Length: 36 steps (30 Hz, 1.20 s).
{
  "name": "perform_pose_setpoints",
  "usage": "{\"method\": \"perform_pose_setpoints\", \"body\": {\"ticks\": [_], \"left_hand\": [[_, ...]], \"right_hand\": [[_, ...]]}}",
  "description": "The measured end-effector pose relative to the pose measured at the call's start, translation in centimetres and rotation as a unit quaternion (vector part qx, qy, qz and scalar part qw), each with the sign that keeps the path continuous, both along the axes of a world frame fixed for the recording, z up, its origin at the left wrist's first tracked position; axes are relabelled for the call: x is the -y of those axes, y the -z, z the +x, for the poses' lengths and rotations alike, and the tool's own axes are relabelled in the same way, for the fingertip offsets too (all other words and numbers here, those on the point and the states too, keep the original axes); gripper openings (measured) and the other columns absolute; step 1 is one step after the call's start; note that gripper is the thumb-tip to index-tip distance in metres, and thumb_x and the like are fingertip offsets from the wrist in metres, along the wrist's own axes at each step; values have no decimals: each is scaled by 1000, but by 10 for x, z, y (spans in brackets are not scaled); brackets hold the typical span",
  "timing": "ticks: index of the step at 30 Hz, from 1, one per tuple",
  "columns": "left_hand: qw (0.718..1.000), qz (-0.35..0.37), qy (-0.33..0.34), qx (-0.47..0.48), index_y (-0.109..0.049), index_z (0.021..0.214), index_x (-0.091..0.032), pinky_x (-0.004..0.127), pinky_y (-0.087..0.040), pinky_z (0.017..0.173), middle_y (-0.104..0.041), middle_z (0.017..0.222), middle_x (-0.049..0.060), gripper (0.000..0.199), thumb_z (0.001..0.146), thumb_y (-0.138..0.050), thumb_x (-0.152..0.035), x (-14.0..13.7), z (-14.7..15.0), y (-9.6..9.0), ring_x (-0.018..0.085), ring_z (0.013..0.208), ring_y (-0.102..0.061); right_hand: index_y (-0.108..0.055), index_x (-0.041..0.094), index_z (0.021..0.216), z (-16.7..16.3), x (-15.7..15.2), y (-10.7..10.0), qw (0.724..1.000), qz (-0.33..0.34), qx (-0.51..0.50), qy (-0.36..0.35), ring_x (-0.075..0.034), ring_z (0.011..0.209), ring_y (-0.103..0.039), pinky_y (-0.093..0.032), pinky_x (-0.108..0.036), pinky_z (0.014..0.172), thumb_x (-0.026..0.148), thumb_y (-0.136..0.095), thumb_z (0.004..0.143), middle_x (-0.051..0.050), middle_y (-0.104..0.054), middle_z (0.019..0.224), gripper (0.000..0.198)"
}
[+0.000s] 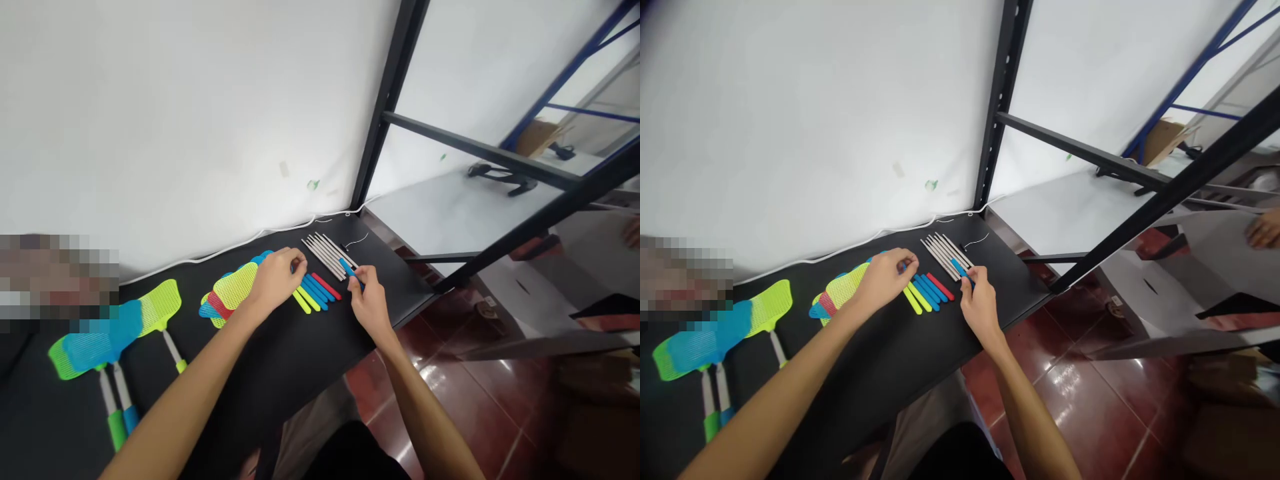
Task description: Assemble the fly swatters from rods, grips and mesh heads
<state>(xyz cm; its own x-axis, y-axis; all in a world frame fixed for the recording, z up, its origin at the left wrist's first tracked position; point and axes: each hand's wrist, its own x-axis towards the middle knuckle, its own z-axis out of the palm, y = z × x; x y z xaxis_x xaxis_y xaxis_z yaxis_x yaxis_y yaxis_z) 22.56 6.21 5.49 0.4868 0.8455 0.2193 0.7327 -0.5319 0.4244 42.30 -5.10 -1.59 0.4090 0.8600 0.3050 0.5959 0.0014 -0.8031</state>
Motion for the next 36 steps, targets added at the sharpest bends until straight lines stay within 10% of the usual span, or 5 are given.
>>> {"method": "perform_pose_setpoints", "body": {"ticks": [11,27,36], "left_hand": [[982,-35,-149,-108,-74,101,-14,47,-54,87,-74,103,21,40,95,-51,-46,-39,62,29,38,104,-71],[980,-109,-145,-86,-76,100,-11,47,-54,90,-74,110,25,33,77,-68,-33,-45,72,18,41,109,-71],[977,-108,-125,132,-62,79,-17,33,-53,68,-74,80,13,40,100,-34,-38,-30,17,-36,24,75,-71]], "right_hand": [[-44,20,136,-1,0,0,999,20,-34,7,-21,79,-65,-48,-33,75,28,-36,104,-5,-66,93,34],[-49,19,134,1,2,0,1000,1,-24,16,-22,76,-64,-48,-34,73,33,-39,103,-6,-67,92,36],[-55,18,129,6,3,-2,999,-14,5,34,-23,74,-62,-46,-35,73,38,-36,105,-6,-67,87,37]]}}
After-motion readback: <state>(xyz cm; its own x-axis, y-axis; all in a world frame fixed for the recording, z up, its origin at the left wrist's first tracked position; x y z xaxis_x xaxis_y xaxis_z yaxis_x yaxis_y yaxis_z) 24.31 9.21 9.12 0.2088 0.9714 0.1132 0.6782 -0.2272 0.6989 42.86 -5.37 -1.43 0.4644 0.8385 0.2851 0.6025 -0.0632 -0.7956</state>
